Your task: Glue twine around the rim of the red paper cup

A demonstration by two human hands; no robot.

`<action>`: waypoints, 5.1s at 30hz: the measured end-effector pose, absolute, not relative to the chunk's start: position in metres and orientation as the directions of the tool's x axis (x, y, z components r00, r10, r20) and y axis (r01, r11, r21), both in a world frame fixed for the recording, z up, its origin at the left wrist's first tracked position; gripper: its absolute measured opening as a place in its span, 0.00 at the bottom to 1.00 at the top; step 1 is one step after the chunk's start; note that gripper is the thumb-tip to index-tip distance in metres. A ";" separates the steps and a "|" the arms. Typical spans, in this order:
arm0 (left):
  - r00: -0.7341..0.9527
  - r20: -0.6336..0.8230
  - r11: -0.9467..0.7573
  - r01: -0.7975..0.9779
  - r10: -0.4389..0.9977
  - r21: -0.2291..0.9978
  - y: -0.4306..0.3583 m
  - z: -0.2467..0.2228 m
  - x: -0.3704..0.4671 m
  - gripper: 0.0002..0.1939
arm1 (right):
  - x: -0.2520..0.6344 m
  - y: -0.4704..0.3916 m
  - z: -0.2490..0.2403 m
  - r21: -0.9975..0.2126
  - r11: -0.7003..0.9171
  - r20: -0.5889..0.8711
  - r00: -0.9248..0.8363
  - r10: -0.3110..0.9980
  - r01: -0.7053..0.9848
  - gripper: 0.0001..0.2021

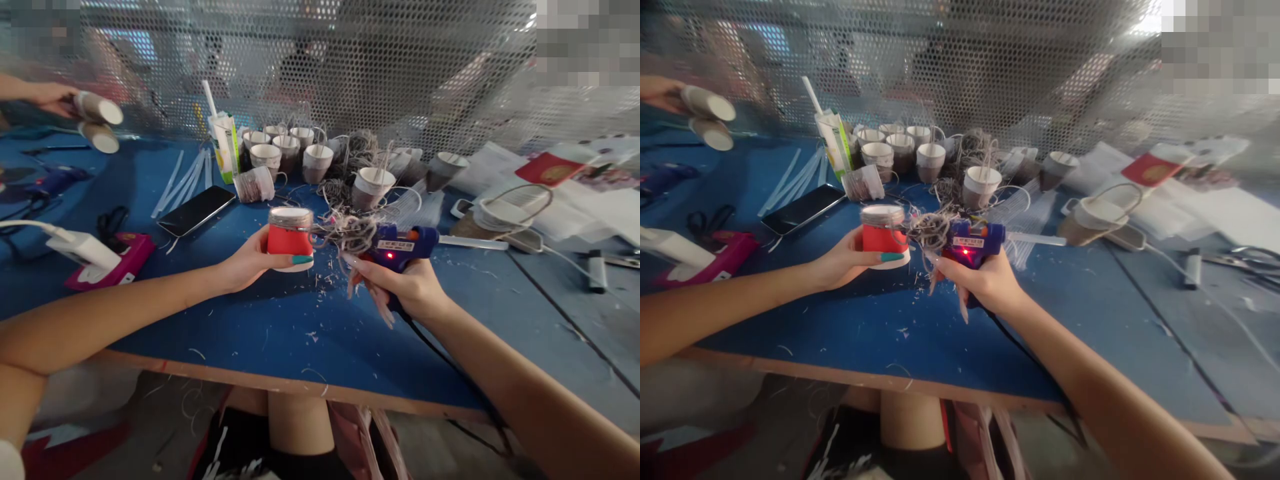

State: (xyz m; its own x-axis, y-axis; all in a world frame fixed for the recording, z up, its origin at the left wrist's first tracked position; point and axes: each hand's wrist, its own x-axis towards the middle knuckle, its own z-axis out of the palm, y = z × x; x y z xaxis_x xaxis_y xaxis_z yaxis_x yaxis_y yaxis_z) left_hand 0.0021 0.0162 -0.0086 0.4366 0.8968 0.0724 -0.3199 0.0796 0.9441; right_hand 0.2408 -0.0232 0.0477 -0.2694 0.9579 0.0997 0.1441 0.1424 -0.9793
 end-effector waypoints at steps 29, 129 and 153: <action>0.418 0.065 0.089 -0.340 0.906 0.936 0.014 -0.006 0.001 0.30 | 0.238 -0.029 0.050 -0.969 0.106 0.062 -0.199 0.978 0.222 0.24; 0.484 0.071 0.107 -0.329 0.872 0.938 0.012 -0.002 0.000 0.28 | 0.233 -0.014 0.025 -0.937 0.232 0.303 -0.278 0.912 -0.261 0.04; 0.560 0.097 0.110 -0.324 0.823 0.940 0.009 -0.003 -0.001 0.28 | 0.222 0.016 0.048 -0.359 0.701 0.359 -0.602 0.713 0.617 0.06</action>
